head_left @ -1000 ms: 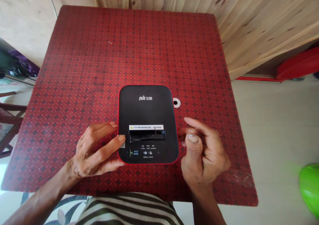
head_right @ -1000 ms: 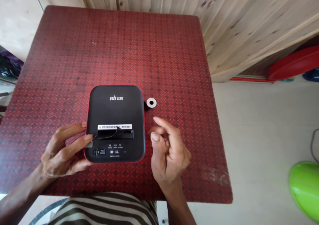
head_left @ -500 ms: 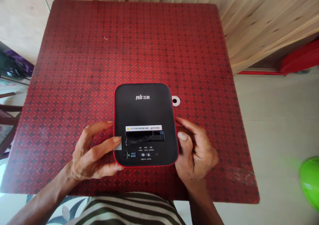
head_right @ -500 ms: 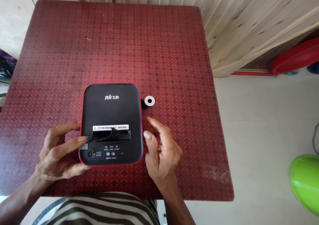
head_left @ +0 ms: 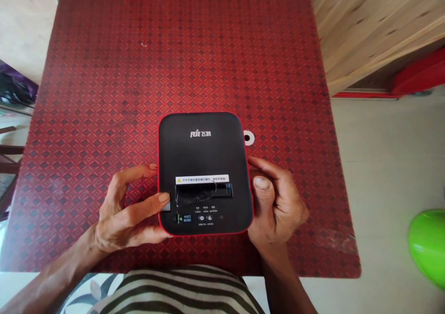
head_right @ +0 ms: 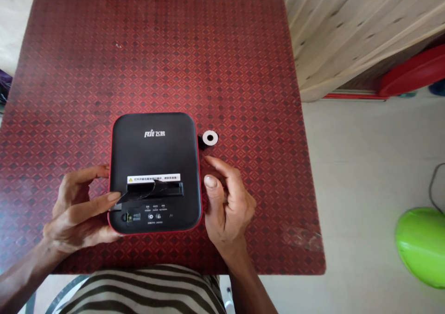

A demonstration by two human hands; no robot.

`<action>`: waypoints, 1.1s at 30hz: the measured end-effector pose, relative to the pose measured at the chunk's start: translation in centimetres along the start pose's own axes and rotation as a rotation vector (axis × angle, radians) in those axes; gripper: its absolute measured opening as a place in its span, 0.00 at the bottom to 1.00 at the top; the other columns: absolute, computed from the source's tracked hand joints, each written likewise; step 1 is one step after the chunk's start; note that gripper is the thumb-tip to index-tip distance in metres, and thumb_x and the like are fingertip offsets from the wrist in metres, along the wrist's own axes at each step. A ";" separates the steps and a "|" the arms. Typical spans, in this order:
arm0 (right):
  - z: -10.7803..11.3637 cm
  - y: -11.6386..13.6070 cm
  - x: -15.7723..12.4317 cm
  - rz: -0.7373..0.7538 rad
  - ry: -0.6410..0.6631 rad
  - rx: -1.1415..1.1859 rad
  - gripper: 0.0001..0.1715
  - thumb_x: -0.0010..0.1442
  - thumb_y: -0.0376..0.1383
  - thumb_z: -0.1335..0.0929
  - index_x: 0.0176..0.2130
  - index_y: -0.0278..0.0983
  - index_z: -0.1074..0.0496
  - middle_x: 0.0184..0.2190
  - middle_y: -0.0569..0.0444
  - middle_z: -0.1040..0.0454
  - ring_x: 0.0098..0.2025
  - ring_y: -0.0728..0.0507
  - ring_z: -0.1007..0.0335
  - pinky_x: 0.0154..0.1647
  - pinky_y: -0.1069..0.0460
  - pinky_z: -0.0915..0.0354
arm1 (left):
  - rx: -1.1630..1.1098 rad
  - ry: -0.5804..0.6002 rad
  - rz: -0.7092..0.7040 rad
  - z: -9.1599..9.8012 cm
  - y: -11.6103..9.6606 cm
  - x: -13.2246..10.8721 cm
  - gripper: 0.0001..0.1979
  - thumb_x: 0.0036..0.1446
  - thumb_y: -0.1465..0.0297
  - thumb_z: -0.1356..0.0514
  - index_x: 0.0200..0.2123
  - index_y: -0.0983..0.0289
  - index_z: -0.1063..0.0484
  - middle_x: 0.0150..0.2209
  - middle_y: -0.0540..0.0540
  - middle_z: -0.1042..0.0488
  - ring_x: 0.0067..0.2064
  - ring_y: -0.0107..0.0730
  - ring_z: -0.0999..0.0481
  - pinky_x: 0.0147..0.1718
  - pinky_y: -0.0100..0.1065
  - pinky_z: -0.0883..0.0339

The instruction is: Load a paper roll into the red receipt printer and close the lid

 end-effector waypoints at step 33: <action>-8.5 12.3 3.4 0.666 0.839 -0.588 0.16 0.70 0.24 0.32 0.55 0.34 0.24 0.52 0.48 0.21 0.47 0.40 0.20 0.46 0.46 0.23 | 0.024 -0.011 -0.146 0.0 -1.1 -1.0 0.24 0.67 0.62 0.35 0.63 0.62 0.29 0.53 0.64 0.24 0.51 0.42 0.20 0.45 0.40 0.16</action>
Point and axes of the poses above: each hand's wrist, its own x-axis towards the middle knuckle, its own z-axis out of the back of the hand, y = z × x, the point moved 9 cm from there along x, towards the middle knuckle
